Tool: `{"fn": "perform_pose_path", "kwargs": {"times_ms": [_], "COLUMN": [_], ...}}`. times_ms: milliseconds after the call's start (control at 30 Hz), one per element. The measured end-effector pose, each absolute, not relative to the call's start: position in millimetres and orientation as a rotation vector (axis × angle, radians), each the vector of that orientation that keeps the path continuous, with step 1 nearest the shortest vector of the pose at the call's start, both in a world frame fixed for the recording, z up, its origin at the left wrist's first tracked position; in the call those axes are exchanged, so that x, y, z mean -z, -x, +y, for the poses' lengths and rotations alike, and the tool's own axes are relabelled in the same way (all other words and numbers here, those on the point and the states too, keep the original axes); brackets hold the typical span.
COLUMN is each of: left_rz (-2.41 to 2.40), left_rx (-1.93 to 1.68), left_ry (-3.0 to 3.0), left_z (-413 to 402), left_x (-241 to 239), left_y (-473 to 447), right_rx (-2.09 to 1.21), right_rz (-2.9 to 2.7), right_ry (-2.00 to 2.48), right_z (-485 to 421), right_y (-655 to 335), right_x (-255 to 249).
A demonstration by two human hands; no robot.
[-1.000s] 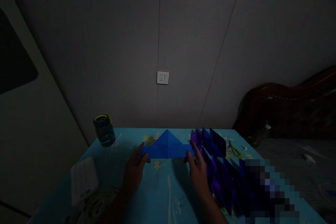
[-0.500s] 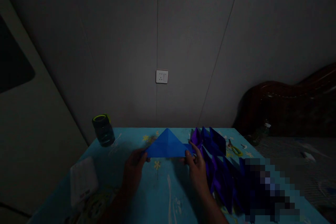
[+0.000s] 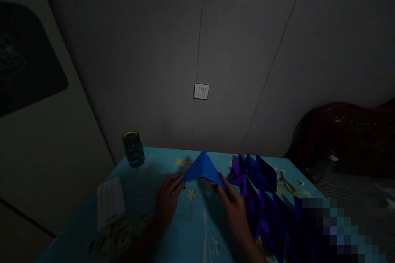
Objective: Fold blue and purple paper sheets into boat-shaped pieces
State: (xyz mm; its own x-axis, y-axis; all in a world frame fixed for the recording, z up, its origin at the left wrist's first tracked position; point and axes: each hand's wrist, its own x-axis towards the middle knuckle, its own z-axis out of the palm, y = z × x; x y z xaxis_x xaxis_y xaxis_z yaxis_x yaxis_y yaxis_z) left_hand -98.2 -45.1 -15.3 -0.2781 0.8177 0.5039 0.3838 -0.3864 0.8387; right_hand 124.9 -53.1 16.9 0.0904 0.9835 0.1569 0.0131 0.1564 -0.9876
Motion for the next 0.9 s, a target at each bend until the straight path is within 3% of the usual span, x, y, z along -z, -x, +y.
{"fn": "perform_pose_path", "kwargs": {"times_ms": [233, 433, 667, 767, 900], "left_rz": [1.423, 1.275, 1.225, 1.297, 1.336], "left_rx": [-1.714, -1.649, -1.304, -1.445, -1.678], "left_ry": [-1.945, -2.363, -2.507, -2.325, -1.654], "left_z": [-56.0, -65.7, -73.0, -71.4, -60.7], "left_x": [11.4, 11.7, 1.5, 3.4, 6.6], "left_y": [90.9, 77.5, 71.2, 70.0, 70.5], "right_rx": [-0.908, -1.143, -1.250, -1.323, -1.494], "right_rz": [-1.264, -1.336, -1.182, -1.065, -1.163], "right_ry": [1.197, 1.012, 0.996, 0.944, 0.944], "right_z": [-54.1, -67.7, -62.5, -60.5, -65.5], "right_y": [-119.0, -87.2, -84.0, -90.6, -91.8], "right_x": [-14.3, -5.8, -3.4, -10.1, -7.4]}}
